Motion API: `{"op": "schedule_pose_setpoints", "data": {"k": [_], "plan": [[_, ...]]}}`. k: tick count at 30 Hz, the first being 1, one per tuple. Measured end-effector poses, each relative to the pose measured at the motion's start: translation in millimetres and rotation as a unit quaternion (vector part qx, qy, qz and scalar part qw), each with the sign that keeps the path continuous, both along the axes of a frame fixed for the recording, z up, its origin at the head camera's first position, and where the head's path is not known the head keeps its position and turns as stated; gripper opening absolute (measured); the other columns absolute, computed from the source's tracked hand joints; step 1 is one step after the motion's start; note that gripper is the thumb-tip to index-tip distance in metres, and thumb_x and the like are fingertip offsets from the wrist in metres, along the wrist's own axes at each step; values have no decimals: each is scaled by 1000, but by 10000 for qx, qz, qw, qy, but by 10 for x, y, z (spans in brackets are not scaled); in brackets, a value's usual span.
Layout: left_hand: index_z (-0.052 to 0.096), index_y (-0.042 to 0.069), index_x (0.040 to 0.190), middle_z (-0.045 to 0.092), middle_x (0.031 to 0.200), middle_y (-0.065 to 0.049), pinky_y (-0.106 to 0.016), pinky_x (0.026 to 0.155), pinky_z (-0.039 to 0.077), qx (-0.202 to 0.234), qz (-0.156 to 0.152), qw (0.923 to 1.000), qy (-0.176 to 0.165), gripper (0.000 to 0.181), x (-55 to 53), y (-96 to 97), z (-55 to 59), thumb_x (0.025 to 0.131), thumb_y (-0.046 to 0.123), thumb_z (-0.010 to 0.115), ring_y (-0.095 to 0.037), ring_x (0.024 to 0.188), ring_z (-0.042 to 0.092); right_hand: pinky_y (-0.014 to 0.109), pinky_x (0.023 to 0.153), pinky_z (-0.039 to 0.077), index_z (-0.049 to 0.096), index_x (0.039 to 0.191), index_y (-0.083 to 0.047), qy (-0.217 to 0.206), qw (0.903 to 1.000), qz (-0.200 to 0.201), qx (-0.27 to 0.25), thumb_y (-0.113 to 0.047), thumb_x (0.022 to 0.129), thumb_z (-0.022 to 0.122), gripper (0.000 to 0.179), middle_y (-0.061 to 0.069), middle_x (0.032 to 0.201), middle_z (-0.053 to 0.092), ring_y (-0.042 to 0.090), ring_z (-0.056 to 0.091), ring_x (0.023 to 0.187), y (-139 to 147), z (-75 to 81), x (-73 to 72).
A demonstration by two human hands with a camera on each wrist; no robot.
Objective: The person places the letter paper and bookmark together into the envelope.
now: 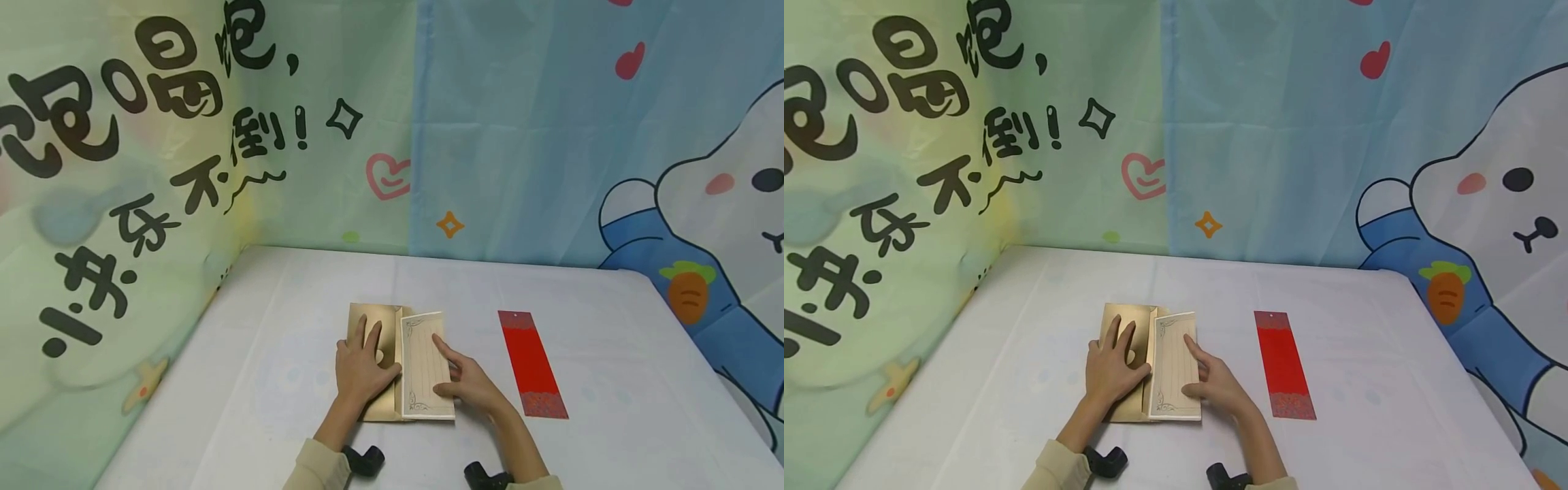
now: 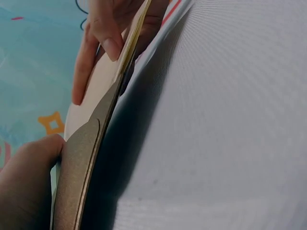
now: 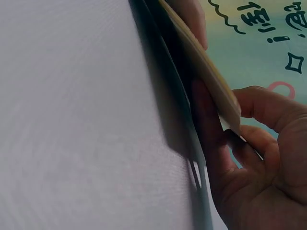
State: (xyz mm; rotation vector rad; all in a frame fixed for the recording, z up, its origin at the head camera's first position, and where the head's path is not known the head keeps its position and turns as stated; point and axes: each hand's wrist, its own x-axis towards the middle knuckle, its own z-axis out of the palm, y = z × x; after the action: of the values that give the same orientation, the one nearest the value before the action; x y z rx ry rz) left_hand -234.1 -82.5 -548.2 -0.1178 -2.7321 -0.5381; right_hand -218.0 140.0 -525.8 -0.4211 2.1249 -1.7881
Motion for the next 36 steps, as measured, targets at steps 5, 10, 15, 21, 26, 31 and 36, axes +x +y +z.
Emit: {"op": "schedule_pose_setpoints", "data": {"k": [5,10,15,21,26,31,36], "plan": [[45,22,138,30,148,-6,-37,67,38,-15,-23,10000,-37,84,1,1,11,64,58,60,-34,81,45,31,86,46,20,148,-10,226,9996,-11,190,7,73,66,89,13,151,16,34,45,121,-32,3,-17],[43,22,139,28,148,-5,-36,67,38,21,-23,9999,-142,83,8,1,2,65,56,59,-33,81,43,41,97,37,20,147,-7,486,9977,79,464,6,73,67,89,12,151,15,34,38,126,-100,13,-41],[42,23,140,27,149,-4,-35,66,37,44,-24,9998,-204,82,11,7,-1,66,55,57,-32,80,42,46,103,24,22,146,-6,561,9966,204,560,6,71,69,90,12,151,17,32,28,132,-188,8,-52],[40,24,141,26,150,-4,-34,65,37,45,-32,9998,-196,81,8,4,-3,68,54,57,-32,80,42,46,103,26,22,146,-5,691,9945,259,747,3,70,70,90,13,150,19,32,24,134,-272,-1,-47],[38,24,142,24,150,-4,-34,65,37,0,1,9997,-237,82,5,-2,3,68,54,56,-32,81,42,42,97,36,24,145,-2,1085,9901,86,883,-1,70,73,90,20,148,22,36,36,127,-336,-33,-51],[37,24,142,24,150,-3,-34,65,38,6,29,9996,-284,82,8,3,6,68,55,56,-32,82,42,46,99,31,25,146,-8,858,9903,-305,1047,-1,67,76,94,19,147,24,34,36,127,-413,-16,-36],[37,24,142,24,150,-3,-35,66,38,-3,18,9995,-306,83,10,11,6,68,55,55,-34,83,43,38,90,42,31,145,-12,794,9863,-540,1341,-1,66,79,93,18,147,26,30,49,116,-413,33,-20]]}}
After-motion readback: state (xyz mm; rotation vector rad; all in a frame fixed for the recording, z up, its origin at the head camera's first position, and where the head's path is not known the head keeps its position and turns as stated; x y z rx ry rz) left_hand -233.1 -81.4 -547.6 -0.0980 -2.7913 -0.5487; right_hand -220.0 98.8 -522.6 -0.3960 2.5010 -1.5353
